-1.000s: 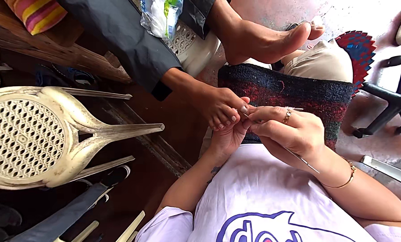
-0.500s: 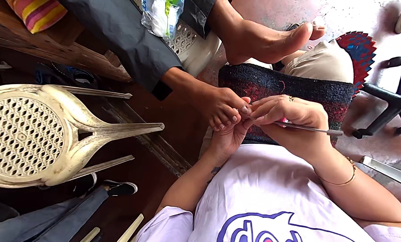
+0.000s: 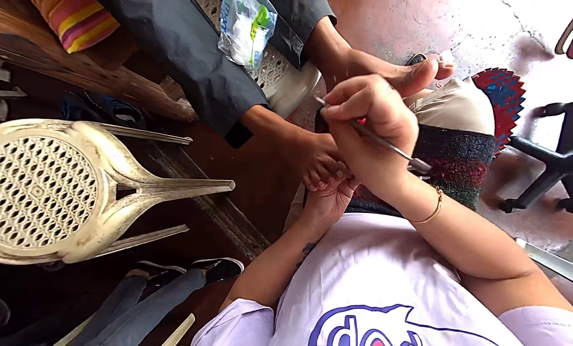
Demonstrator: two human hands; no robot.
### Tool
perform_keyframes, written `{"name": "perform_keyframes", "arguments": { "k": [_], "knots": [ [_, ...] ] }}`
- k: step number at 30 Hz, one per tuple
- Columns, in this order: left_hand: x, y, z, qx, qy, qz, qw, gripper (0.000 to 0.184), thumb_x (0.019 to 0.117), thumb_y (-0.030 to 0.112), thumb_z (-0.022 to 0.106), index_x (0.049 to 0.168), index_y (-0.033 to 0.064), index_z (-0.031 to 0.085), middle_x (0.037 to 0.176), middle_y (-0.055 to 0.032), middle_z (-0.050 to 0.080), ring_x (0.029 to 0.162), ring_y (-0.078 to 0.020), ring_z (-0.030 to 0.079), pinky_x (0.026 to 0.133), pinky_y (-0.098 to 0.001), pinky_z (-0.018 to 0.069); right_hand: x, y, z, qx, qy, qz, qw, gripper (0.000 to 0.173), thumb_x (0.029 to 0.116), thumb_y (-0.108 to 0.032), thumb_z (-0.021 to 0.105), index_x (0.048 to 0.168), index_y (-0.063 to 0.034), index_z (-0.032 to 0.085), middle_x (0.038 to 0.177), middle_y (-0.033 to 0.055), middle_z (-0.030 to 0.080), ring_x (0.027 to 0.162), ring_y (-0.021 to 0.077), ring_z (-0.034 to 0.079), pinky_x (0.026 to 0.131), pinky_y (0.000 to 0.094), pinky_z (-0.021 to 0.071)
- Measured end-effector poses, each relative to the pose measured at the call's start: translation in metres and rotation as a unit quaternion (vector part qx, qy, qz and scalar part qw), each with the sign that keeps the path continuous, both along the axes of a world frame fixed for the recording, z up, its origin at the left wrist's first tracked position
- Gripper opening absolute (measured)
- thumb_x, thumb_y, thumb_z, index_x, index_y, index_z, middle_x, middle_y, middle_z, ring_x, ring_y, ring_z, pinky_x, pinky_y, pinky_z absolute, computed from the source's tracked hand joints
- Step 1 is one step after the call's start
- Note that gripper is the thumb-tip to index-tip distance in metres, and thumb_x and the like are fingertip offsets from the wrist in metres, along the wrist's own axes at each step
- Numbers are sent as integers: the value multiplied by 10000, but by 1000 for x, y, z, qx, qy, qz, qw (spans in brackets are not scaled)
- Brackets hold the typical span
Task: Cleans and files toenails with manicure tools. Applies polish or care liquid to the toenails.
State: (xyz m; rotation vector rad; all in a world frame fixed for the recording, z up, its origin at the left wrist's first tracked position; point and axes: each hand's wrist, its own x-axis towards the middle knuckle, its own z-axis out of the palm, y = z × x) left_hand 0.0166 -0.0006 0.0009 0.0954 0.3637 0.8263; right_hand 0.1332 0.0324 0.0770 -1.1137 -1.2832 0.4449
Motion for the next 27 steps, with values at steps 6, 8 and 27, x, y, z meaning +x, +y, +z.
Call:
{"name": "perform_keyframes", "arguments": {
  "k": [6, 8, 27],
  "knots": [
    [-1, 0, 2, -15, 19, -2, 1000, 99, 887, 45, 731, 948, 117, 759, 905, -33, 744, 881, -119, 721, 887, -285, 582, 11, -43, 0, -93, 17, 73, 993, 68, 857, 66, 674, 897, 11, 672, 980, 97, 688, 898, 128, 678, 781, 269, 598],
    [0, 4, 1, -18, -40, -16, 999, 165, 907, 24, 703, 1064, 40, 749, 1000, -101, 754, 945, -170, 737, 918, -298, 584, 23, -63, -2, -89, -35, 32, 995, 70, 877, 49, 686, 909, -13, 687, 997, 87, 702, 962, 134, 689, 820, 271, 600],
    [-1, 4, 0, -32, -40, -34, 998, 254, 924, 33, 689, 1176, 8, 704, 1044, -115, 749, 962, -169, 738, 895, -279, 587, 25, -96, -17, -49, -290, 23, 955, 92, 973, -8, 612, 925, -40, 683, 1040, 168, 756, 1107, 238, 716, 914, 315, 584]
  ]
}}
